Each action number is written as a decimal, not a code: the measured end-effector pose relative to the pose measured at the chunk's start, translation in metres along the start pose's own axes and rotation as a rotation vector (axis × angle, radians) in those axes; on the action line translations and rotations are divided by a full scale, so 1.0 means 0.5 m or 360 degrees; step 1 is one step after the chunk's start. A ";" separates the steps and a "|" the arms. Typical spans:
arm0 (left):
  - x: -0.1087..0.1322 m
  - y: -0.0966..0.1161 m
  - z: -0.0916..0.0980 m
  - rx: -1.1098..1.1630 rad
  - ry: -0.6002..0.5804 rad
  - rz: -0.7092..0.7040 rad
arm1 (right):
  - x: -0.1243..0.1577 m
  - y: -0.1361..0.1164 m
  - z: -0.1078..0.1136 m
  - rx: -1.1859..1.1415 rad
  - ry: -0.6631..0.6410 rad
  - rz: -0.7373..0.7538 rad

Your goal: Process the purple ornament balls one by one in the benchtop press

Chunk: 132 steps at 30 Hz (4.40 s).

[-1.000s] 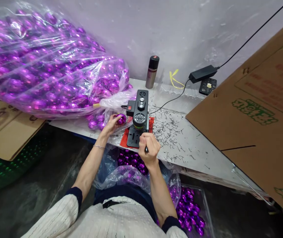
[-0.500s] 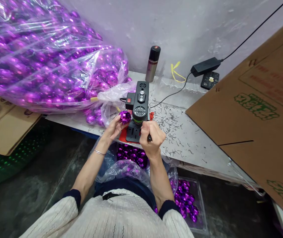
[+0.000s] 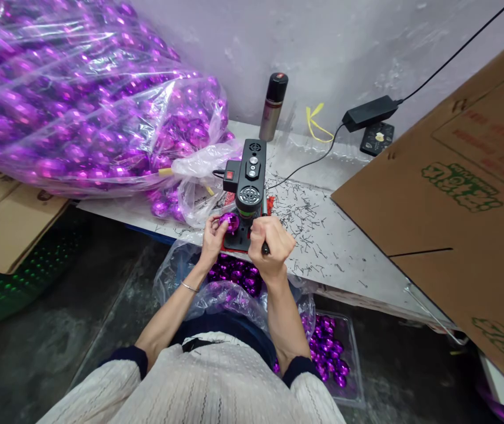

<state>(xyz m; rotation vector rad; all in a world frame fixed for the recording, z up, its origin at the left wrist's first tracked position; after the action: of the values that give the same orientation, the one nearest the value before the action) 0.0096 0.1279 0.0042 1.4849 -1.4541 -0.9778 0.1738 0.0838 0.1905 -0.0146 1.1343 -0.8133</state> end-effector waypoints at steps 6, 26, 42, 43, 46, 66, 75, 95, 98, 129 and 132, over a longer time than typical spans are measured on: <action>-0.002 0.005 -0.016 -0.0503 -0.0013 -0.0173 | 0.004 -0.002 -0.002 0.0019 -0.0038 0.0023; -0.016 -0.006 -0.048 -0.1281 -0.0345 -0.0421 | 0.012 -0.009 -0.003 0.0083 -0.0079 0.0045; -0.013 0.005 -0.060 -0.1323 -0.0518 -0.0426 | 0.021 -0.008 -0.003 0.0099 -0.0091 0.0048; -0.013 0.006 -0.062 -0.1300 -0.0515 -0.0425 | 0.021 -0.008 -0.004 0.0102 -0.0098 0.0046; -0.013 0.009 -0.061 -0.1223 -0.0461 -0.0395 | 0.023 -0.007 -0.004 0.0106 -0.0105 0.0026; -0.011 0.001 -0.060 -0.1200 -0.0426 -0.0410 | 0.131 0.045 -0.062 -0.0085 0.0209 0.0008; -0.014 -0.005 -0.058 -0.1291 -0.0418 -0.0470 | 0.138 0.056 -0.072 -0.0084 0.0217 0.0021; 0.146 -0.018 -0.033 -0.1815 -0.0601 -0.0975 | 0.029 0.012 -0.008 -0.0139 0.0054 -0.0155; 0.130 -0.003 -0.012 -0.1783 -0.0618 -0.0925 | 0.051 0.015 -0.020 -0.0111 0.0047 -0.0157; -0.183 0.210 0.149 -0.2099 0.0030 0.0262 | 0.054 -0.001 -0.024 -0.0097 0.0037 -0.0081; -0.172 0.202 0.125 -0.1397 -0.0145 0.0079 | 0.053 0.000 -0.024 -0.0087 0.0037 -0.0091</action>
<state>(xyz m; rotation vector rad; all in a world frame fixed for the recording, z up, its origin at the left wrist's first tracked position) -0.0880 0.2120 0.0742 0.7590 -0.9006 -1.4168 0.1688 0.0729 0.1641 -0.0832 1.1824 -0.8350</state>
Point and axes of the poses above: each hand's wrist, its own x-axis away from the middle knuckle, its own z-axis out of the back of the hand, y = z × x, the point moved 7 cm from there along -x, towards the middle knuckle, and after that the axes turned 15 degrees about -y, right-handed, at the moved point
